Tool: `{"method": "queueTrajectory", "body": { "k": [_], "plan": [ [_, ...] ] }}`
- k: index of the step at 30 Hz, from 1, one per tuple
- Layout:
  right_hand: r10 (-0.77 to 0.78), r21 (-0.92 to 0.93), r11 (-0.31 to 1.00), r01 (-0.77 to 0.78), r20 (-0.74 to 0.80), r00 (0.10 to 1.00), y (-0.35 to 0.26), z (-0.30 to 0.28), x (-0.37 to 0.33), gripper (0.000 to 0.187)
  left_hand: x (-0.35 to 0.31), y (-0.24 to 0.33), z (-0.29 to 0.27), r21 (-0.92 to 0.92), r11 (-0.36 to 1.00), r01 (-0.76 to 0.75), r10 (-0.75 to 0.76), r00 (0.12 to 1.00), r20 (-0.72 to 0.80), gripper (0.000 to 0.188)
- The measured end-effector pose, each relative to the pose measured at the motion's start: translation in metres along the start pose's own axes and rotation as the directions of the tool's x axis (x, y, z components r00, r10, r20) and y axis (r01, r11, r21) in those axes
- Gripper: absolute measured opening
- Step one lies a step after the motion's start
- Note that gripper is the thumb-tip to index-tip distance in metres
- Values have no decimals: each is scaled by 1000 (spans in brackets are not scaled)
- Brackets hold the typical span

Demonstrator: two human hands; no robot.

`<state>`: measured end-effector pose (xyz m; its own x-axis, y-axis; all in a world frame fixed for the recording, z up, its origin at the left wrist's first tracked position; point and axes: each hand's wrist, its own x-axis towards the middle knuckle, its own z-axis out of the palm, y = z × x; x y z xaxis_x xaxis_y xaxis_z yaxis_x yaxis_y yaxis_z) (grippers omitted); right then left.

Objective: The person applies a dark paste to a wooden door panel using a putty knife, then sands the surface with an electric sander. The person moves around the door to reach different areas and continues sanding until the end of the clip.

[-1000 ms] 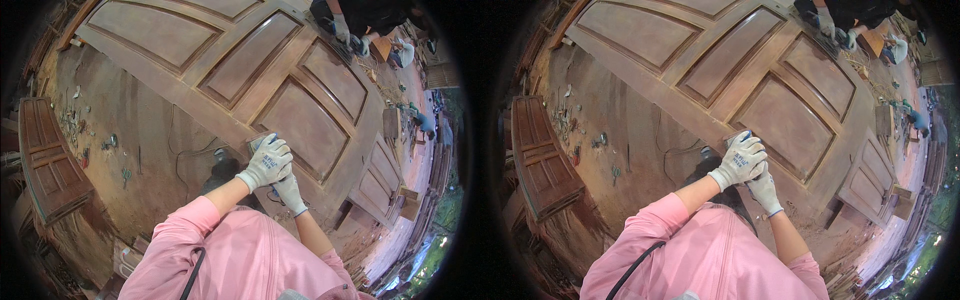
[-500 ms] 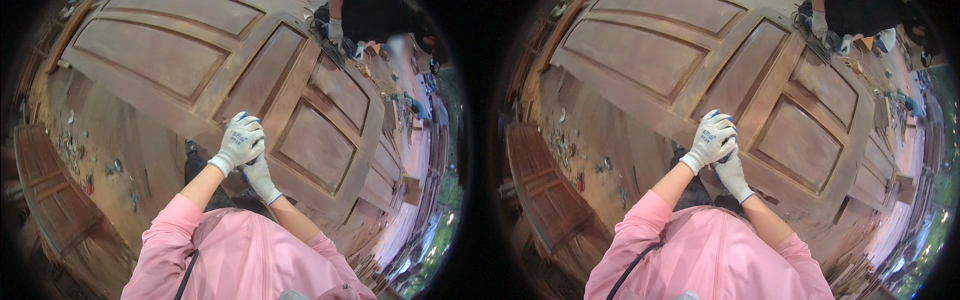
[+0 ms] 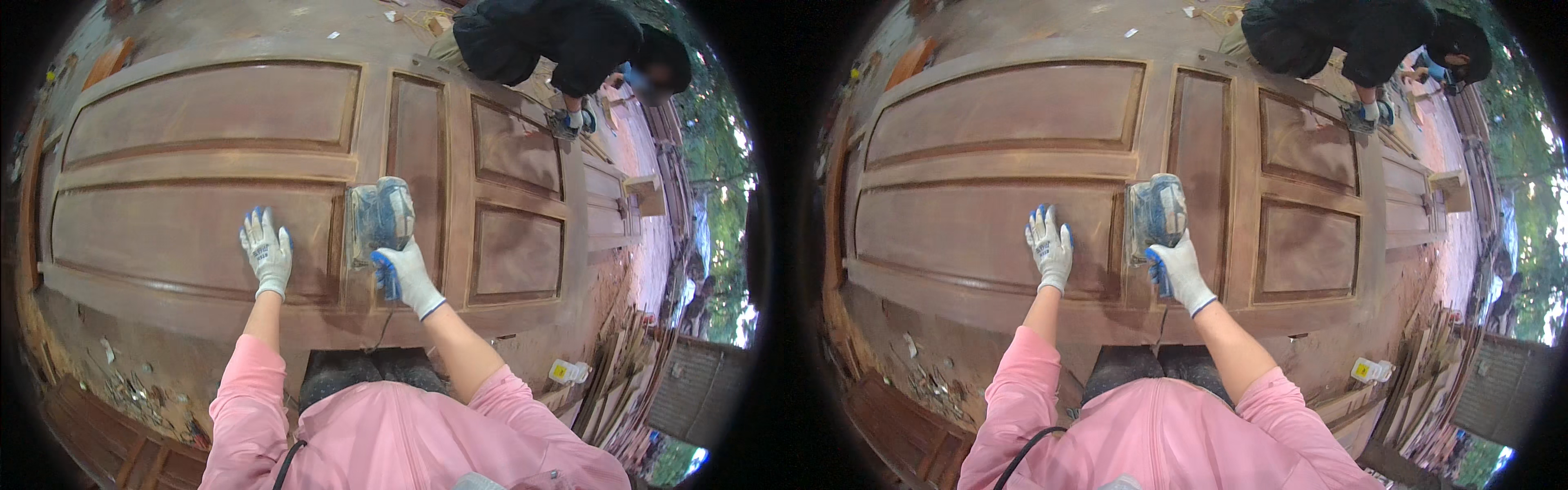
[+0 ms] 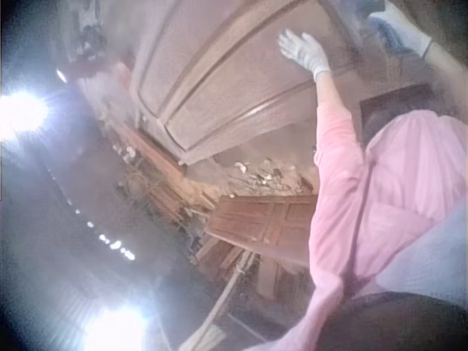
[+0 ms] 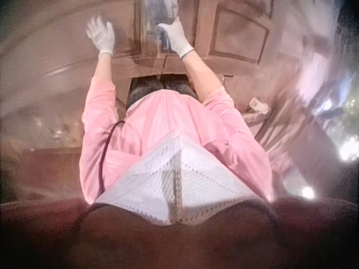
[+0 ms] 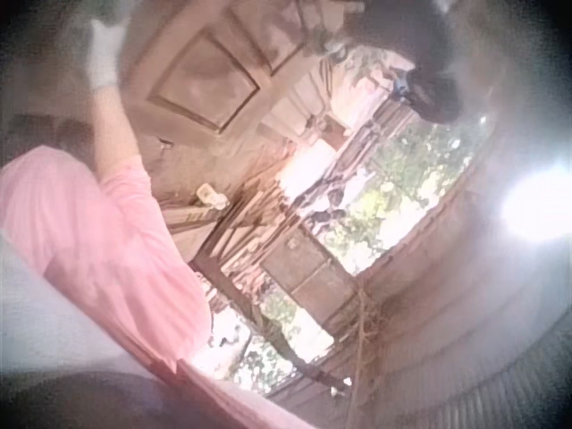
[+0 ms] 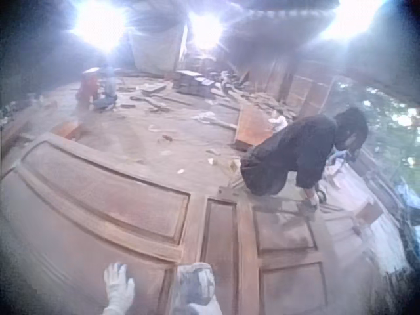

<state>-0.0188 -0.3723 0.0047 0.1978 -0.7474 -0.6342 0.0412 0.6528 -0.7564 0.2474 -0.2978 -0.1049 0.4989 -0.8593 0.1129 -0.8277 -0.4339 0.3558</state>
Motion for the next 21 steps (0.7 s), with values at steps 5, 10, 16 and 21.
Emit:
{"method": "queueTrajectory", "body": {
  "k": [5,10,16,21],
  "plan": [
    [43,-1,999,-43,-55,998,-66,2,78,30,14,-3,8,204,979,-23,13,999,49,65],
    [-66,-25,997,68,68,995,-134,-13,200,16,15,4,1,179,984,-16,0,996,91,65],
    [-105,-107,989,102,-18,994,-182,10,259,16,17,6,1,153,988,-26,12,996,91,65],
    [-207,-260,946,192,-34,978,-111,33,157,47,18,3,-2,162,987,-11,-3,997,83,64]
  ]
}}
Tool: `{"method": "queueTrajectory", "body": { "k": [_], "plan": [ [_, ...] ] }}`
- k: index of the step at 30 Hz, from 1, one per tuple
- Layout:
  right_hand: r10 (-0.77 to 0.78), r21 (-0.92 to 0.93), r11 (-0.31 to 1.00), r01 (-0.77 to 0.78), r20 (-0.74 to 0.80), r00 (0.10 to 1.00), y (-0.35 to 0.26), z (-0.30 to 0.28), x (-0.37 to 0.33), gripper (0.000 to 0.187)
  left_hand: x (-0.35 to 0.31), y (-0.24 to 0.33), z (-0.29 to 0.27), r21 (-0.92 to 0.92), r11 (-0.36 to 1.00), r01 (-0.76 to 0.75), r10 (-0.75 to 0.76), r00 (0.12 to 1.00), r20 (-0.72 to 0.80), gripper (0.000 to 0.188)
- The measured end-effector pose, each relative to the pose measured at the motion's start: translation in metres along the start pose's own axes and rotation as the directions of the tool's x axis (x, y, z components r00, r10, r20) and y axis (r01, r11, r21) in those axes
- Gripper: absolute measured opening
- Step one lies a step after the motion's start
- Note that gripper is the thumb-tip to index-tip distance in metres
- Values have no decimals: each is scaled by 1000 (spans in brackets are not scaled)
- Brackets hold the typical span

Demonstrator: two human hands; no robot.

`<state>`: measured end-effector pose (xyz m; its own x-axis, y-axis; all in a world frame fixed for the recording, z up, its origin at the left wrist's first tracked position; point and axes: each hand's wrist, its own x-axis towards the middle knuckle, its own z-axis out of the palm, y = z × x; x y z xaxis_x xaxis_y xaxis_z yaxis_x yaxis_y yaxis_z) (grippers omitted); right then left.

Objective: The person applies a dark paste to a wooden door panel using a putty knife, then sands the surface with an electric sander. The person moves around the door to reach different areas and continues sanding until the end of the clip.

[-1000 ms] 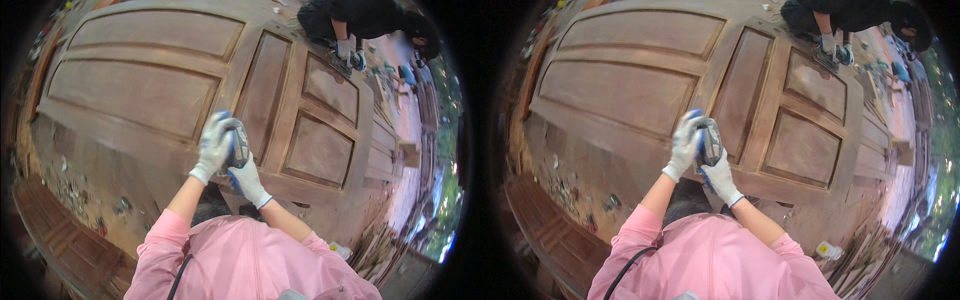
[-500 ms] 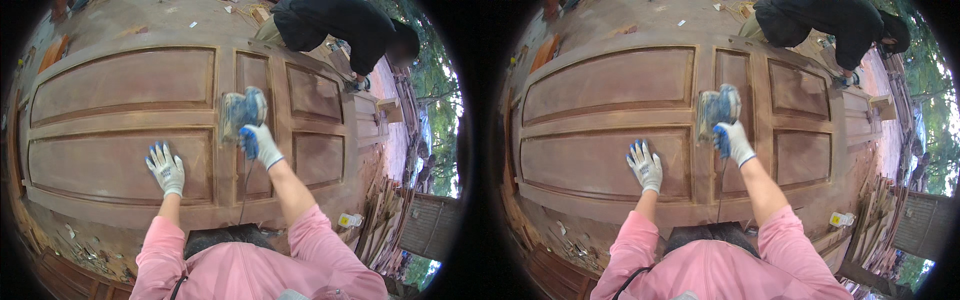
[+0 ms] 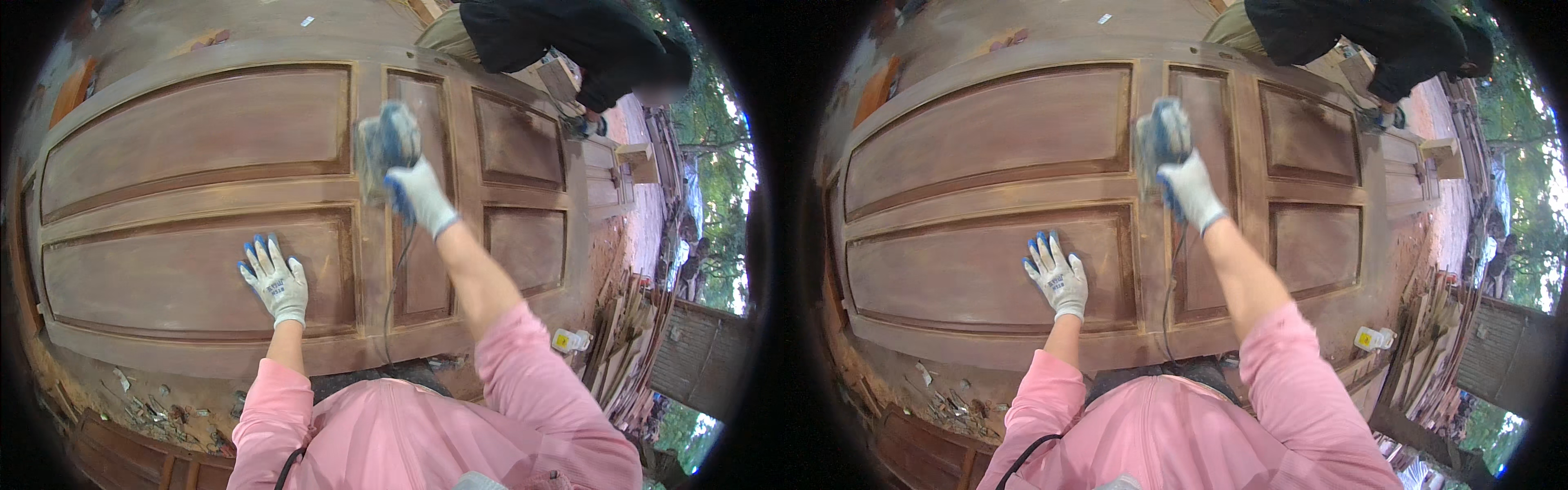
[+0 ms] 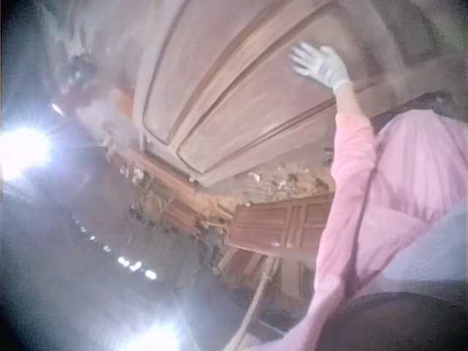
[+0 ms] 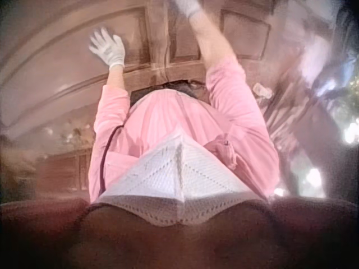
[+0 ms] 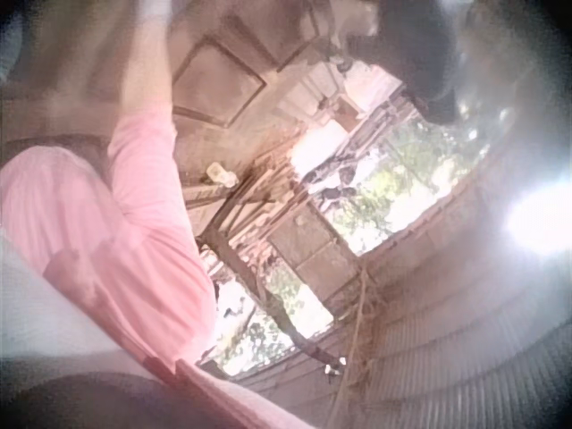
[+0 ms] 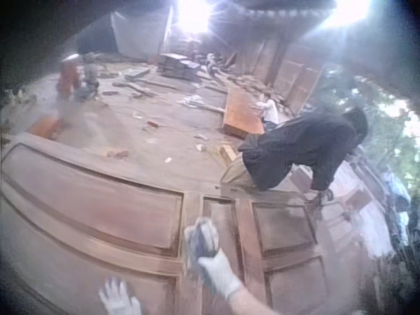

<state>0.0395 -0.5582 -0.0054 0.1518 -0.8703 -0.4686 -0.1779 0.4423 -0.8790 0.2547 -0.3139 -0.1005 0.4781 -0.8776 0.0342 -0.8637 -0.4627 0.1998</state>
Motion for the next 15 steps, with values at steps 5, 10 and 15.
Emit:
{"method": "queueTrajectory", "body": {
  "k": [5,10,15],
  "plan": [
    [99,-58,992,-111,-171,980,74,-6,-138,67,-1,2,3,12,997,-81,81,996,41,67],
    [259,-154,935,-320,-321,911,81,-17,-217,91,-19,59,3,-267,911,-313,372,904,209,68],
    [92,-581,719,-381,-464,881,83,20,-210,106,-35,91,12,-300,879,-369,431,885,174,64]
  ]
}}
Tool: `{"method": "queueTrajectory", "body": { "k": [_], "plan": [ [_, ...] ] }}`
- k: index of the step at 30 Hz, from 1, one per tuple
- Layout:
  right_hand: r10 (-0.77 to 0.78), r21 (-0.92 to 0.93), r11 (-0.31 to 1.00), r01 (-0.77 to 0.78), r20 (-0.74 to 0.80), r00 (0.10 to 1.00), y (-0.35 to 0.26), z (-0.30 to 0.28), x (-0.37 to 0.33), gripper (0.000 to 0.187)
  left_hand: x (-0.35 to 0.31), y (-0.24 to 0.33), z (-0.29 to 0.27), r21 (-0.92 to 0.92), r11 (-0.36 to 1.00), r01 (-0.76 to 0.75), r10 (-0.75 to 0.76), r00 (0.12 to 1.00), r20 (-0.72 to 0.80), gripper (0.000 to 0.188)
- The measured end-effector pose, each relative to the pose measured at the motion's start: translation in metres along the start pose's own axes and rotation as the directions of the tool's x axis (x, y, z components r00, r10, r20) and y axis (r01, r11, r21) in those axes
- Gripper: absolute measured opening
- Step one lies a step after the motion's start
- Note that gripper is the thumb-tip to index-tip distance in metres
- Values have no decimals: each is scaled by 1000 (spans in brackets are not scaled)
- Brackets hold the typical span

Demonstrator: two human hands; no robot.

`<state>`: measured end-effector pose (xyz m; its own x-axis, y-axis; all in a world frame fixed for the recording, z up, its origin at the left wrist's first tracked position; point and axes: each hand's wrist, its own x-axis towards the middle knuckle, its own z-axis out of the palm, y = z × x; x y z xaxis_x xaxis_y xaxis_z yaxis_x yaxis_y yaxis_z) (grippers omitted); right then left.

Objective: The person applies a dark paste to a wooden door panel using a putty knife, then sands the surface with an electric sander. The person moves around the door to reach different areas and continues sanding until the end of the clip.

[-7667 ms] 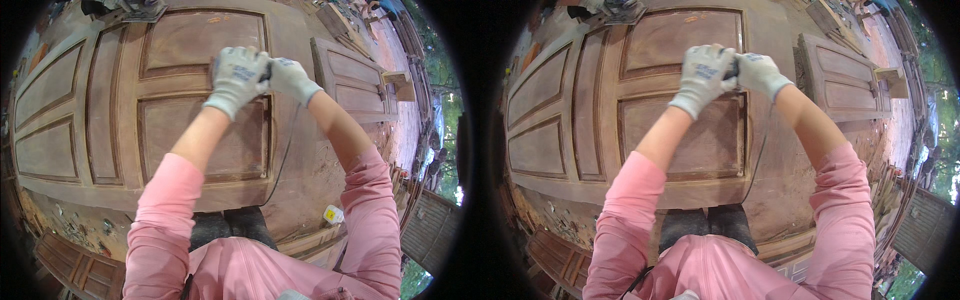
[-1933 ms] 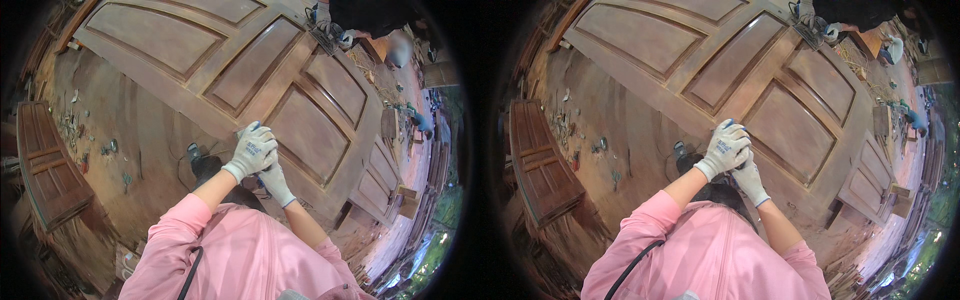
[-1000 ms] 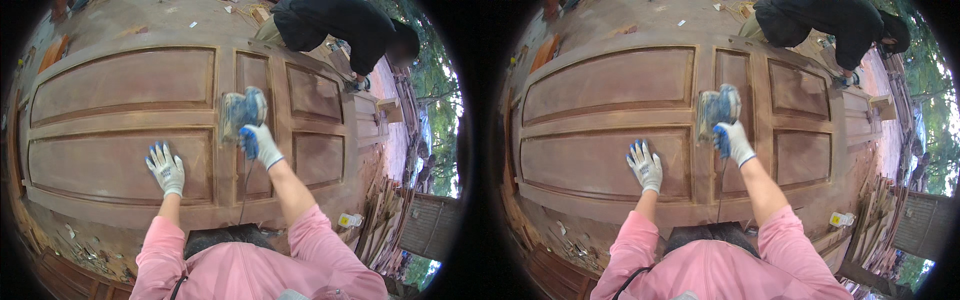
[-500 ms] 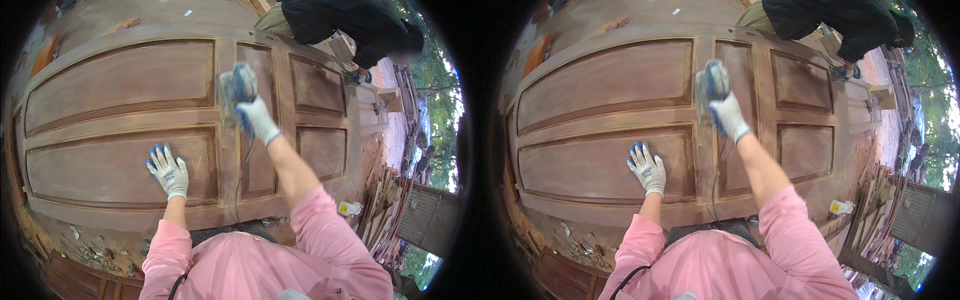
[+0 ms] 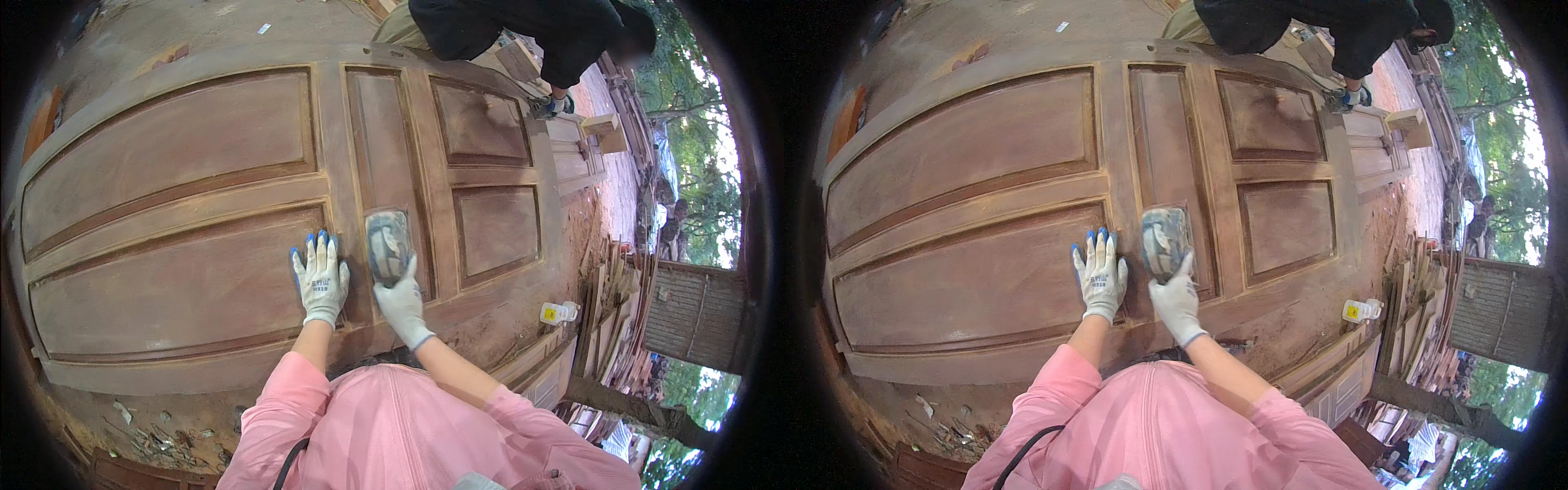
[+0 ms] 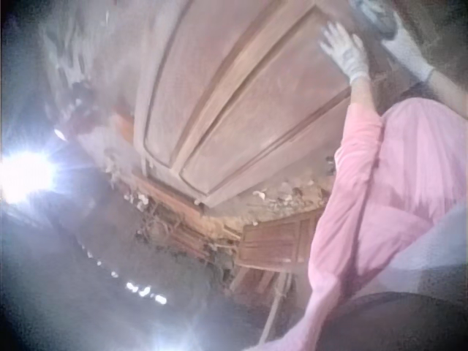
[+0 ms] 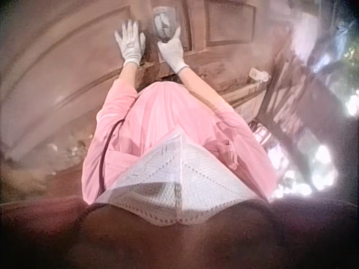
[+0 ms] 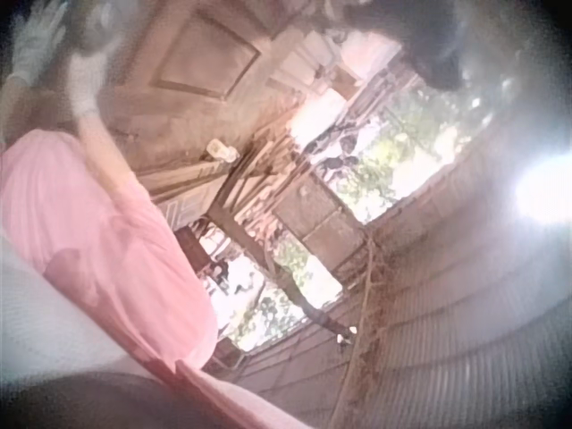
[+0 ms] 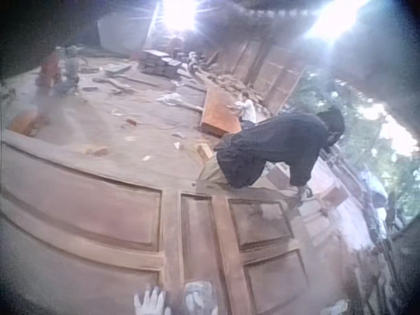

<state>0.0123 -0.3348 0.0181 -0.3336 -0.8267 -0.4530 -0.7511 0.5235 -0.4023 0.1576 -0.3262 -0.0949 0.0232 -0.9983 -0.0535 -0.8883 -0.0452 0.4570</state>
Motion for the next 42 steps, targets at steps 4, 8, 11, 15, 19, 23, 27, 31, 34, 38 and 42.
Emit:
{"method": "queueTrajectory", "body": {
  "k": [4,8,11,15,19,23,27,31,34,38,42],
  "plan": [
    [-90,103,990,92,-25,996,-33,11,48,106,1,1,4,21,1000,20,-20,1000,10,63],
    [-181,124,972,197,-132,975,-76,17,126,94,2,3,2,40,999,21,-22,1000,4,63],
    [-221,178,953,244,-141,965,-136,10,185,73,1,3,-1,29,999,44,-44,999,-4,62],
    [-174,297,940,171,-17,985,-187,0,267,53,1,4,-1,24,999,22,-21,998,-58,61],
    [-157,323,934,153,-16,987,-192,0,281,38,0,8,1,19,999,32,-31,998,-47,60],
    [-233,272,927,257,-119,965,-117,23,212,63,-2,0,3,35,998,49,-47,997,-58,58],
    [-360,208,898,388,-159,919,-12,19,102,86,0,-2,10,13,1000,26,-24,996,-89,58],
    [-106,460,888,10,183,977,30,-25,18,96,-1,0,7,-195,981,2,-38,983,-180,59],
    [-139,552,833,-46,288,947,72,-43,-18,83,-21,55,-43,-454,885,-103,20,983,-185,65],
    [-421,321,865,386,45,906,169,16,-38,69,-62,113,-70,-439,781,-444,395,896,-203,49],
    [-548,282,814,509,78,833,93,22,-20,66,-27,82,-55,-305,825,-475,406,875,-266,30]
  ]
}}
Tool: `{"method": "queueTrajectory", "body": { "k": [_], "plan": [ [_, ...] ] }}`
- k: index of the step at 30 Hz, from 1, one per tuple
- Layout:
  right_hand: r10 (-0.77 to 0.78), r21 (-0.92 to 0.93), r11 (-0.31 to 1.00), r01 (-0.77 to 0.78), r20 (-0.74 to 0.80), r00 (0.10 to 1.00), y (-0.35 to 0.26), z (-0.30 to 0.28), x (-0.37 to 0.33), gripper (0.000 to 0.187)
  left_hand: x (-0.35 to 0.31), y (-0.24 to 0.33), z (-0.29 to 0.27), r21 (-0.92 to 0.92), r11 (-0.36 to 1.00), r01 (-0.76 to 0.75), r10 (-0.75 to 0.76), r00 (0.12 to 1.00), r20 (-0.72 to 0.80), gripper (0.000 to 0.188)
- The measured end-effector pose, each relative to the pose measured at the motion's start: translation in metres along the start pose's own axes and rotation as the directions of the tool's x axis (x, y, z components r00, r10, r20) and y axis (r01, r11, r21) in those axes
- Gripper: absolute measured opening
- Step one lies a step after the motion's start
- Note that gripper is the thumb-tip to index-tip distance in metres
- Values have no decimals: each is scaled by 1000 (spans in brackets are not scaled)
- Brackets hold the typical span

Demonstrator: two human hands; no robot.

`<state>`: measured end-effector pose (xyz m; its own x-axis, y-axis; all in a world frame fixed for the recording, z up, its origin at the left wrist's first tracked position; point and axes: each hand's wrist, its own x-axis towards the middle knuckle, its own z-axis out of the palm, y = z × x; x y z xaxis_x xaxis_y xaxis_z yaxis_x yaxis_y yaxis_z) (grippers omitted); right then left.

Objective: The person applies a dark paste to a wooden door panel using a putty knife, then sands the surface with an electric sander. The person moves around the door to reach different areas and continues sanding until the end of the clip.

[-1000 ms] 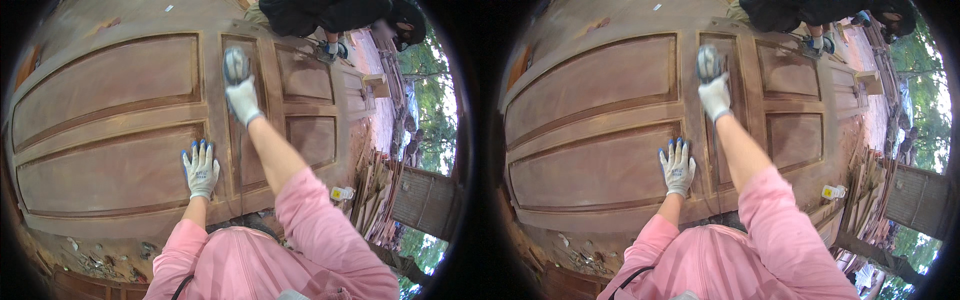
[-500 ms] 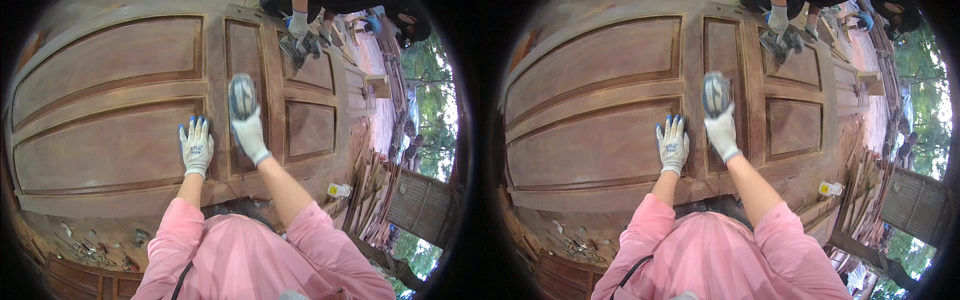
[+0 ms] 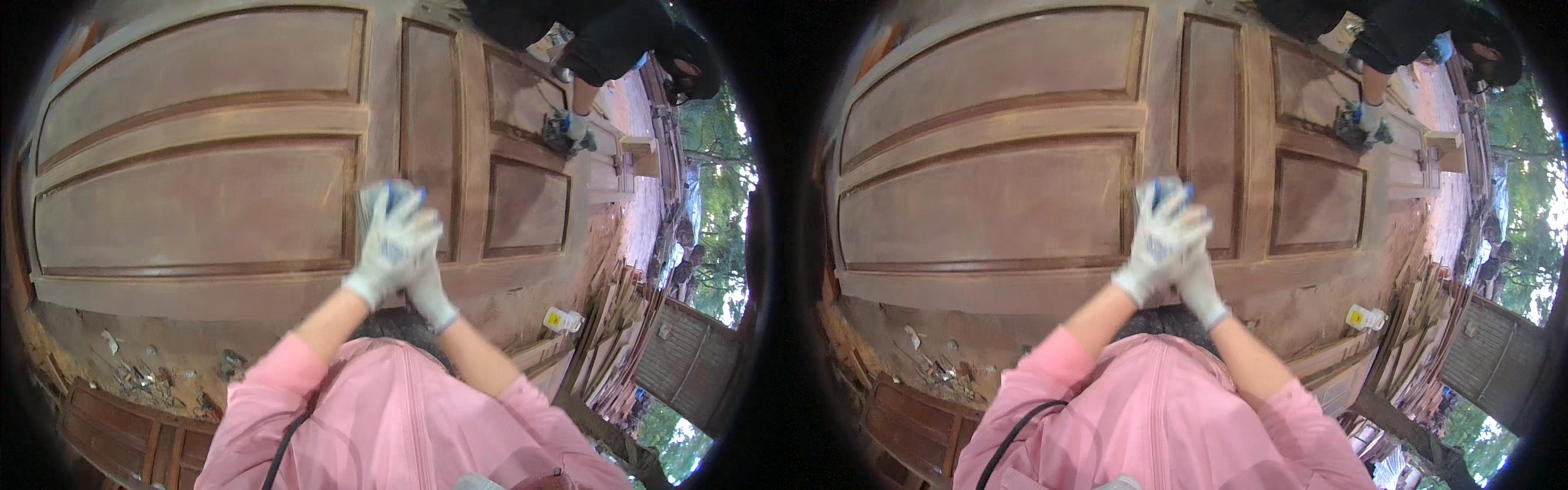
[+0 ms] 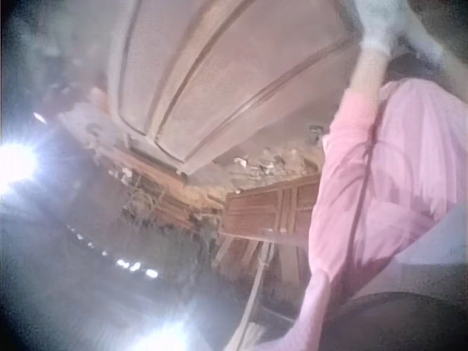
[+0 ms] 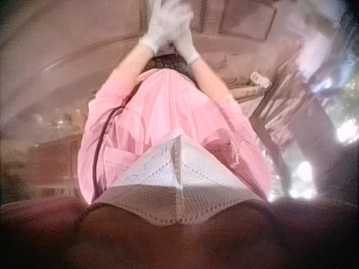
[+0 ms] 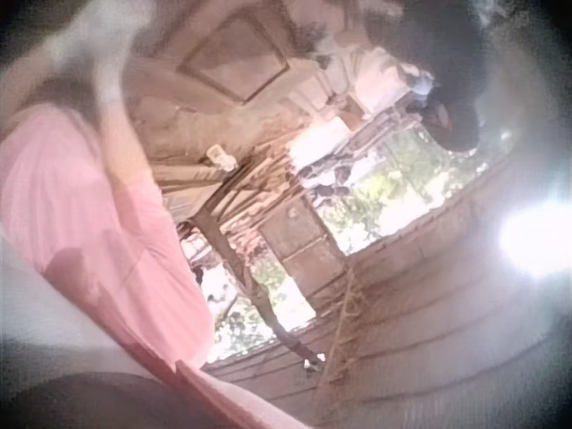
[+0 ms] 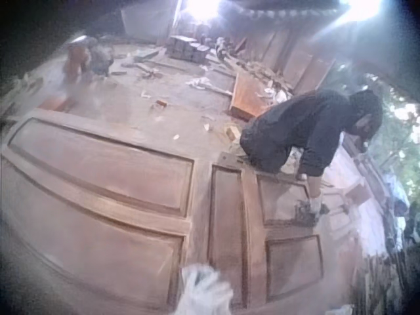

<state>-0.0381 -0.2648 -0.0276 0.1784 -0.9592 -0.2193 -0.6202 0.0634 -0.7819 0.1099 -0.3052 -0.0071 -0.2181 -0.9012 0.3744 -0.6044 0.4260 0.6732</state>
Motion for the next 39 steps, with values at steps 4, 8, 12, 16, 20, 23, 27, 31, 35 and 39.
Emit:
{"method": "queueTrajectory", "body": {
  "k": [4,8,12,16,20,23,27,31,35,39],
  "plan": [
    [-109,117,987,110,-11,994,-47,6,141,49,101,-75,-28,227,973,-33,49,997,-64,23],
    [-122,102,988,117,52,991,-38,8,222,34,161,-108,-30,296,952,-78,97,994,-51,26],
    [-113,-191,971,145,171,979,-23,-2,123,46,82,-60,-30,320,945,-70,56,997,51,25],
    [-133,-344,907,242,310,941,40,-33,-34,49,-23,40,-18,140,980,-144,111,969,219,36],
    [-17,-445,848,289,521,853,32,-23,-96,47,-96,67,-41,46,996,-79,69,980,187,32],
    [-96,-307,894,327,582,808,-17,26,-89,55,-129,51,-92,120,986,114,-134,976,173,35],
    [-187,-89,952,293,590,786,-108,111,-67,72,-177,8,-171,403,880,250,-250,967,-53,34],
    [-187,-65,941,333,720,669,-148,157,-54,69,-207,-16,-201,531,805,264,-237,964,-120,30],
    [-142,-102,956,275,657,740,-93,88,-73,52,-190,33,-131,483,818,313,-243,948,-203,27],
    [-316,-196,865,461,500,806,10,-11,-96,45,-146,88,-32,287,922,261,-210,958,-197,18]
  ]
}}
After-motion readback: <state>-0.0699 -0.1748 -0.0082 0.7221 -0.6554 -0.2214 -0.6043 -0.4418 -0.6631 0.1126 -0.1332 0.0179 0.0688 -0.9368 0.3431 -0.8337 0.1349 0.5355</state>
